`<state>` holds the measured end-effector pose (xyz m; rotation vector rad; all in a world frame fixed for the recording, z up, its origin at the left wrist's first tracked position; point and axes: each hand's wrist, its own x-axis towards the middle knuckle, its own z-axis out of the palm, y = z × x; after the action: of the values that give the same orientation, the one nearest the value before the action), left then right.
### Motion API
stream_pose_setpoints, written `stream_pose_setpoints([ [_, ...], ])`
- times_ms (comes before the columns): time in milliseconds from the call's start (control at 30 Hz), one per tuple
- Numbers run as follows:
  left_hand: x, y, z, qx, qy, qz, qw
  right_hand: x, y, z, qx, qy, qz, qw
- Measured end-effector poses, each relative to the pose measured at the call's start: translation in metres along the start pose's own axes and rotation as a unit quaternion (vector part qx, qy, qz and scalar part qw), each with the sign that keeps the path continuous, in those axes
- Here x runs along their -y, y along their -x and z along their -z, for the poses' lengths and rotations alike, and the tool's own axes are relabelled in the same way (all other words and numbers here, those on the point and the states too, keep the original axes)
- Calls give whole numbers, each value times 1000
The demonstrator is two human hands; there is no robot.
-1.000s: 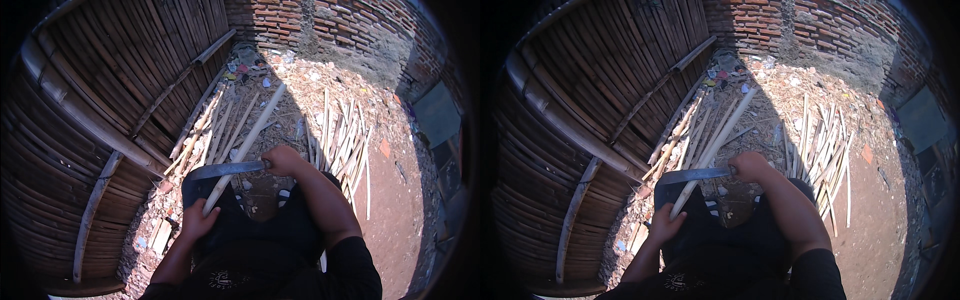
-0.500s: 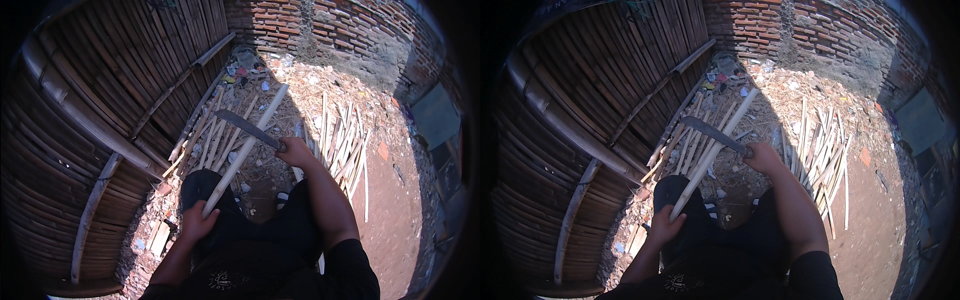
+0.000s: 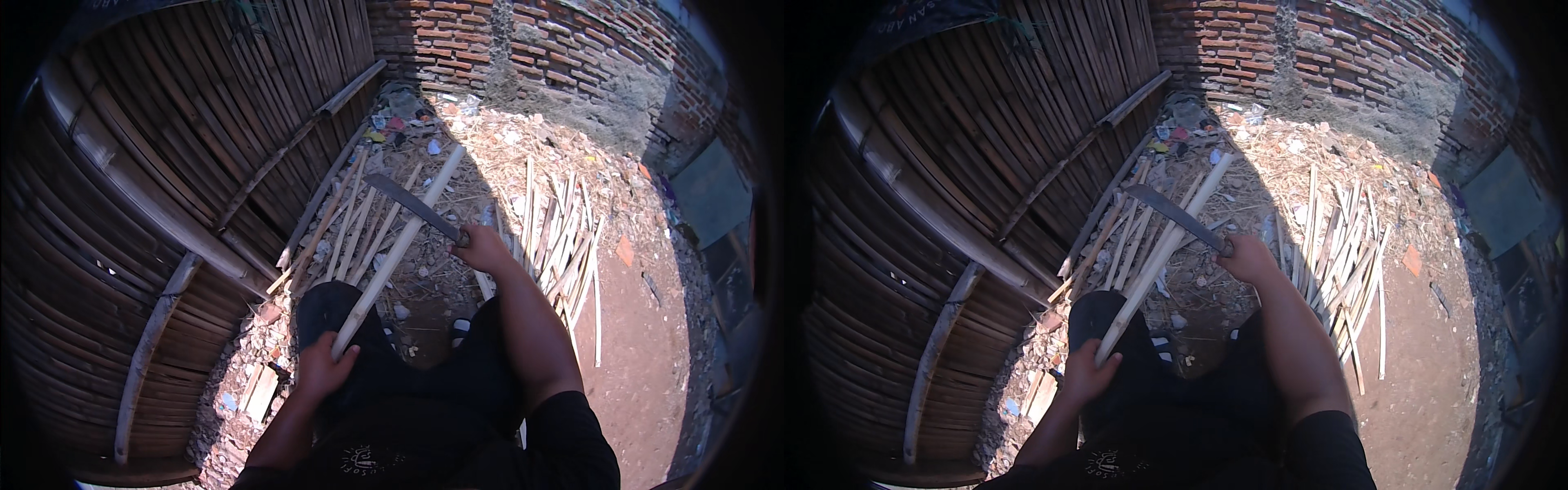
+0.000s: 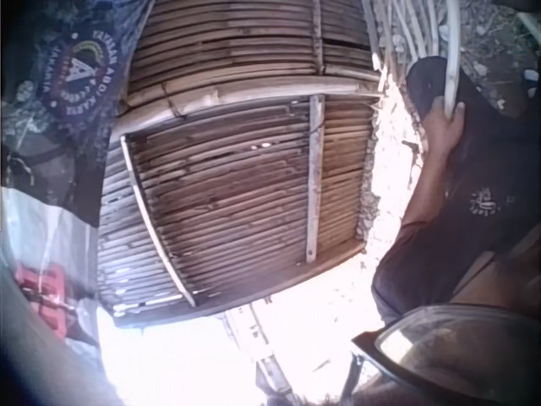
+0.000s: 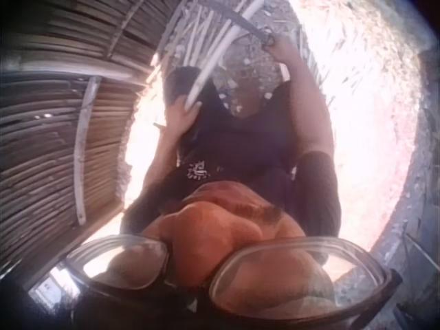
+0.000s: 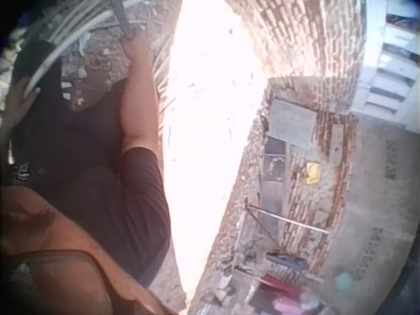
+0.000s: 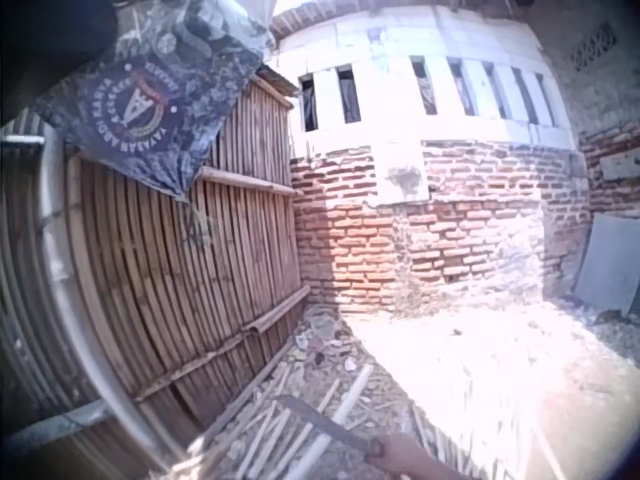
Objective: The person shaves strips of bamboo using a large knife, turning the bamboo pieces over by hand to work on different sides.
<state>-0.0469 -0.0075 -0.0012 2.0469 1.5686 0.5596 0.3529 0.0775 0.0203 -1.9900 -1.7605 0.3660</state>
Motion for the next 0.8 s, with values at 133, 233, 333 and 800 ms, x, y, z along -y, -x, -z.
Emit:
stream_pose_setpoints([
  [133,-1,0,2,4,7,-7,1000,4,6,4,14,-42,-1,999],
  [233,-2,-2,1,10,11,-13,1000,8,8,-13,62,41,128,989],
  [333,-3,-1,5,26,0,2,1000,36,14,-23,165,132,185,960],
  [800,-6,-1,3,15,-9,-12,1000,11,3,-6,55,-6,42,998],
])
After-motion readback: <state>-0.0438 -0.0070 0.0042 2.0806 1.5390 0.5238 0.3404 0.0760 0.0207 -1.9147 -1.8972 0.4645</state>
